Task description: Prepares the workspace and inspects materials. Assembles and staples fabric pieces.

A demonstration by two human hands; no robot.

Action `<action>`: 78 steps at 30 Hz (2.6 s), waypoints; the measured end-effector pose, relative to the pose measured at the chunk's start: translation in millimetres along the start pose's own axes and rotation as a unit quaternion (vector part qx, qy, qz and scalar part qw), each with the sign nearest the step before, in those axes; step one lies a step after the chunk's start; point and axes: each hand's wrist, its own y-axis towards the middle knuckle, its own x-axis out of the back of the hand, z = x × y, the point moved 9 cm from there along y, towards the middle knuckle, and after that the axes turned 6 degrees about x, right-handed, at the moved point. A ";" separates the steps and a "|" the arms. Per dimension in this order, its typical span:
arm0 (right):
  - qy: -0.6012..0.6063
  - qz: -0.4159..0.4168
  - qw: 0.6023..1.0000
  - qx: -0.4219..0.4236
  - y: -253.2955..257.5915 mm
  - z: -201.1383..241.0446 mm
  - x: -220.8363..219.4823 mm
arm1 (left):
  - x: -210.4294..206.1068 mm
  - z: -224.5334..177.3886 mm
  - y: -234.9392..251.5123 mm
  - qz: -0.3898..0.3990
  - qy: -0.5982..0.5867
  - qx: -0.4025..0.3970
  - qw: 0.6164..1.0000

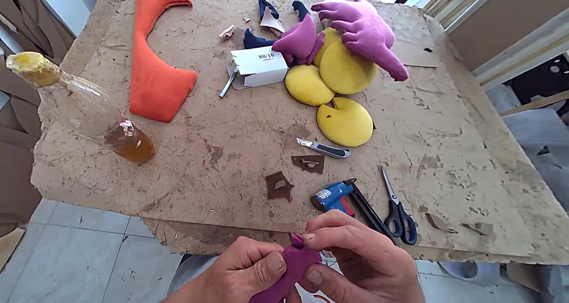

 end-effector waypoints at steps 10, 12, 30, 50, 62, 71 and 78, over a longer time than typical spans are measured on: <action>0.067 -0.066 0.989 -0.110 3.4 -40.3 -7.2 | 25.7 -0.3 -0.8 -0.088 0.081 0.029 0.992; 0.053 -0.127 0.979 -0.149 4.5 -47.9 -10.3 | 34.6 5.9 -1.8 -0.084 0.040 0.043 0.995; 0.070 -0.229 0.968 -0.080 -0.5 -40.2 -0.1 | 80.7 -64.6 -14.2 -0.241 0.252 -0.159 0.924; -0.225 -0.126 0.966 0.023 -4.9 23.3 21.5 | 13.9 -90.6 -1.1 -0.231 0.581 -0.174 0.761; -0.278 -0.072 0.958 0.008 -6.0 -48.5 20.1 | 92.4 -20.4 12.1 -0.284 0.469 0.083 0.832; -0.571 -0.122 0.728 -0.360 -173.8 -142.1 123.8 | 168.7 41.7 -20.9 -0.433 0.656 -0.019 0.618; -0.531 -0.070 0.756 -0.375 -162.0 -150.6 154.5 | 181.4 35.5 -15.8 -0.424 0.612 0.096 0.661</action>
